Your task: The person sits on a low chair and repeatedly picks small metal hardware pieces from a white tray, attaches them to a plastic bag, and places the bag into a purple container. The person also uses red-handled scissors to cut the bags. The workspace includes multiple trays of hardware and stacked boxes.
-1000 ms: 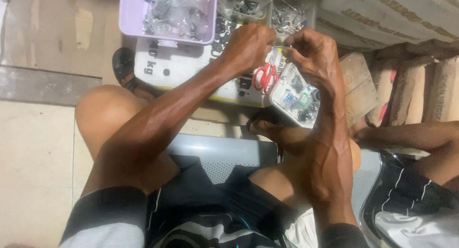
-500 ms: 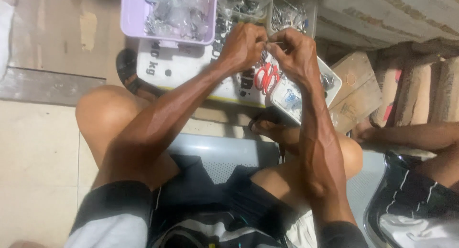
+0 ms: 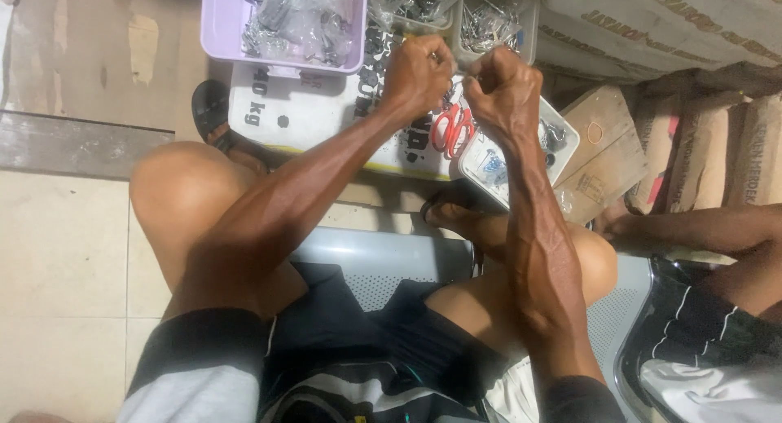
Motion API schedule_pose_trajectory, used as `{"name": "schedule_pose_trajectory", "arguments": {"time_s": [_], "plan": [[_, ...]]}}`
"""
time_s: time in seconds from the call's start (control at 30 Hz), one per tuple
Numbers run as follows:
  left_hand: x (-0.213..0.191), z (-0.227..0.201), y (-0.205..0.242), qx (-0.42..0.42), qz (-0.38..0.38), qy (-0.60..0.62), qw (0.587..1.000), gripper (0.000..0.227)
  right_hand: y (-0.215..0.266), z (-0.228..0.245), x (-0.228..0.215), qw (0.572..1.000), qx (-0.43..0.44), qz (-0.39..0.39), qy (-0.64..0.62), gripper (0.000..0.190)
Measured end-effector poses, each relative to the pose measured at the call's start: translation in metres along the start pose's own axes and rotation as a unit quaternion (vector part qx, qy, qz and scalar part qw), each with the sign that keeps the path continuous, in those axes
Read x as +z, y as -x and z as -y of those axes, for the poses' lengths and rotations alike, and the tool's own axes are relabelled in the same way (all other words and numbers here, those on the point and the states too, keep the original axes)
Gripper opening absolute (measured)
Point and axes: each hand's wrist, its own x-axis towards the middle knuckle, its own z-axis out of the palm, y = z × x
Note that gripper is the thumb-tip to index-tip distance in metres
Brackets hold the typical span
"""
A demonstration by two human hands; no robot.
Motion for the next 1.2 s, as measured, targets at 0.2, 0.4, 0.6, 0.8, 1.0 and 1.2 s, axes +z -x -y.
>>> {"name": "schedule_pose_trajectory", "arguments": {"time_s": [0.2, 0.4, 0.6, 0.8, 1.0, 1.2], "plan": [[0.012, 0.067, -0.016, -0.016, -0.026, -0.134, 0.991, 0.034, 0.012, -0.010, -0.030, 0.930, 0.280, 0.193, 0.139, 0.024], [-0.013, 0.001, 0.018, -0.155, 0.096, -0.161, 0.970, 0.063, 0.065, -0.127, 0.034, 0.943, 0.229, 0.150, 0.190, 0.027], [-0.005, 0.013, 0.004, -0.081, 0.105, -0.182, 0.974, 0.041, 0.044, -0.065, 0.001, 0.816, 0.347, 0.332, 0.322, 0.025], [-0.005, 0.006, -0.008, -0.069, 0.076, -0.154, 0.983, 0.043, 0.040, -0.095, 0.016, 0.694, 0.132, 0.487, 0.513, 0.035], [-0.009, 0.001, -0.006, -0.102, 0.078, -0.158, 0.979, 0.027, 0.017, -0.066, 0.062, 0.959, 0.176, 0.171, 0.141, 0.020], [-0.007, 0.012, -0.016, -0.098, 0.067, -0.143, 0.983, 0.018, 0.019, -0.076, 0.103, 0.989, 0.053, 0.058, 0.127, 0.011]]}}
